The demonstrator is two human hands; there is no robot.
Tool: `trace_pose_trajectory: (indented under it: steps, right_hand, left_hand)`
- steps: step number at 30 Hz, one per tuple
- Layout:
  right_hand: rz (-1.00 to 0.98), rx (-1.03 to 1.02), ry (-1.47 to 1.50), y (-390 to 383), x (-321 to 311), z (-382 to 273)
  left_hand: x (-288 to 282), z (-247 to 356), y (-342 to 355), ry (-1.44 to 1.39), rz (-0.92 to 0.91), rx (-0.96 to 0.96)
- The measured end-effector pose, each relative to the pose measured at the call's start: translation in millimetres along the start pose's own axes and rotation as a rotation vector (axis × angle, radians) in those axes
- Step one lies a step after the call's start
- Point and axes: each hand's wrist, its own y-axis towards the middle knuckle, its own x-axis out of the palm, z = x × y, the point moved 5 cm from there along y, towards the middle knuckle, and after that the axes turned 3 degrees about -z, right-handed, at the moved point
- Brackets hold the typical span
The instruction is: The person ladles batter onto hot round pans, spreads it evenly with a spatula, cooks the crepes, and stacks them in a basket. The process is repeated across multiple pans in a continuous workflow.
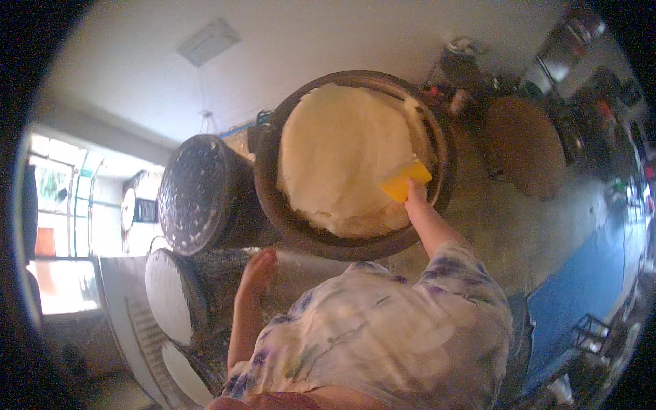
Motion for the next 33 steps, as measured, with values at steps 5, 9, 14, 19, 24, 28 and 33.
trace_pose_trajectory:
  steps: [5,9,14,19,24,28,33]
  right_hand:
    - [-0.399,0.100,-0.203,-53,72,27]
    - [-0.828,0.270,-0.581,-149,133,114]
    - [-1.467,0.266,-1.247,-311,118,274]
    - [-2.511,-0.171,-1.227,-508,16,399]
    - [-2.915,-0.908,-1.038,-659,-89,446]
    - [-3.128,-0.035,-0.964,-724,-133,463]
    - [-3.536,-0.903,-0.428,-773,-180,487]
  left_hand:
    - [0,-67,-84,-0.112,0.084,-0.092]
    - [4,-94,-139,-0.310,0.104,0.066]
    - [-15,-162,-223,-0.383,0.256,0.262]
    - [-40,-271,-297,-0.614,0.543,0.408]
    - [-73,-371,-395,-0.770,1.199,0.431]
    - [-77,-445,-455,-0.952,1.302,0.390]
    - [-70,-487,-494,-1.020,1.480,0.585]
